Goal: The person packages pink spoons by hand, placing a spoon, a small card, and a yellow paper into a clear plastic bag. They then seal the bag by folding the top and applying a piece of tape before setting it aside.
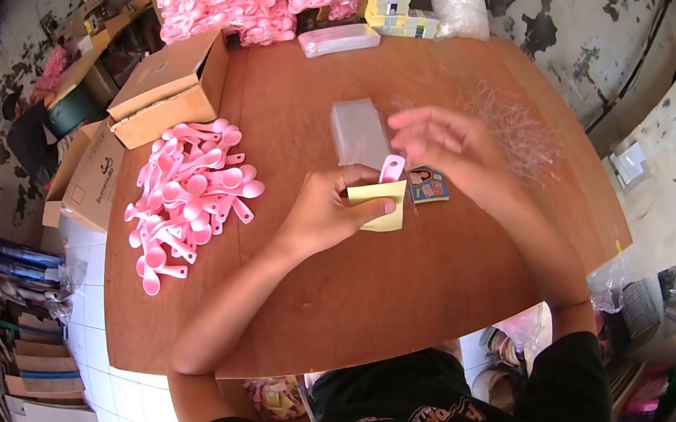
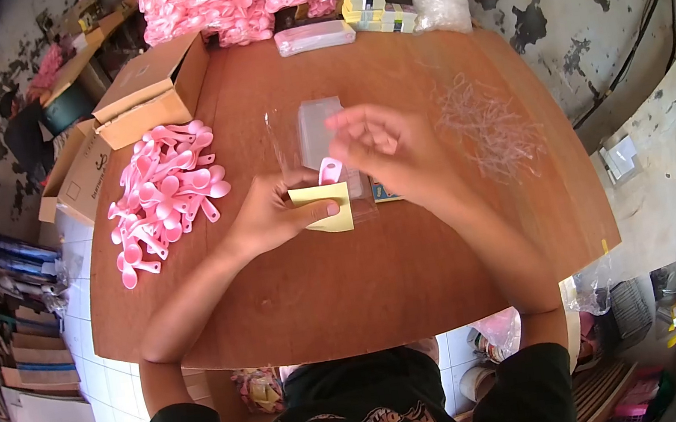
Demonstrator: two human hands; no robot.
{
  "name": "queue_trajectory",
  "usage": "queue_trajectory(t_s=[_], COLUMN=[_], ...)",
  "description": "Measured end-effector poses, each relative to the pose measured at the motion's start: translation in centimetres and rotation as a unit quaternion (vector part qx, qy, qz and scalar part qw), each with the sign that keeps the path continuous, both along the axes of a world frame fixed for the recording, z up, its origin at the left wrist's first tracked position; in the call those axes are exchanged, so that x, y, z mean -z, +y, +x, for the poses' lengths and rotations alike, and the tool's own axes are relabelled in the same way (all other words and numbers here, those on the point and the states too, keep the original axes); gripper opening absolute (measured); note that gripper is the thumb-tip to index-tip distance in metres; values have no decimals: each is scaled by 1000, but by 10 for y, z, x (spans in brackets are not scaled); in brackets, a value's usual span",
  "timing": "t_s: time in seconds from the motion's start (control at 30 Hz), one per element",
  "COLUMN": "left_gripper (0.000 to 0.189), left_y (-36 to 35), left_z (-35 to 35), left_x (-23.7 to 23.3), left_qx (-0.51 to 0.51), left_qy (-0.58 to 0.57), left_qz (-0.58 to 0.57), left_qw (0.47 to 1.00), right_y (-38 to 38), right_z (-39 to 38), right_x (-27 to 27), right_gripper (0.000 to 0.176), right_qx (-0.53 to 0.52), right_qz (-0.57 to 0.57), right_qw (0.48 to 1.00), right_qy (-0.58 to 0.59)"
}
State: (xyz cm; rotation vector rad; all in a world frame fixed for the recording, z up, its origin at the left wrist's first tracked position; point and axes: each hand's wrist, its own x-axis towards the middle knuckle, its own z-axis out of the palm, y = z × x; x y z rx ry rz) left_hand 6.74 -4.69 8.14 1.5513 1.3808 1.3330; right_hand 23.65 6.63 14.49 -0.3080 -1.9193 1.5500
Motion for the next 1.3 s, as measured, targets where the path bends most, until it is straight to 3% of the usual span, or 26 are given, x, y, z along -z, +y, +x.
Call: queue_trajectory(t_s=[0.07, 0.13, 0.27, 0.43, 0.53, 0.8, 1.0, 1.3], left_gripper=[28, 30, 33, 27, 25, 25, 20, 18], left_y=[2, 5, 7, 4, 2, 3, 3, -2], left_z=[0, 1, 6, 7, 5, 7, 4, -10], left_x=[3, 7, 18, 9, -2, 6, 6, -3], left_qx=[-1, 7, 31, 5, -19, -66, -114, -25], left_qy=[-13, -19, -14, -187, -238, -194, -104, -54], left_qz=[0, -16, 10, 95, 48, 76, 128, 127], left_qw=[1000, 1000, 999, 978, 970, 976, 980, 990], right_y=[-2, -5, -4, 1, 2, -3, 3, 10], right_z=[7, 14, 17, 21, 22, 20, 21, 27], right_x=[10, 17, 27, 36, 42, 49, 57, 56], right_gripper=[25, 25, 22, 21, 20, 18, 15, 15], right_qx=[-16, 4, 39, 42, 33, 32, 36, -28], right_qz=[21, -29, -27, -28, -43, -58, -10, 5], right_qw=[999, 997, 997, 998, 998, 998, 999, 998], right_qy=[-26, -65, -57, -45, -30, 3, 28, 59])
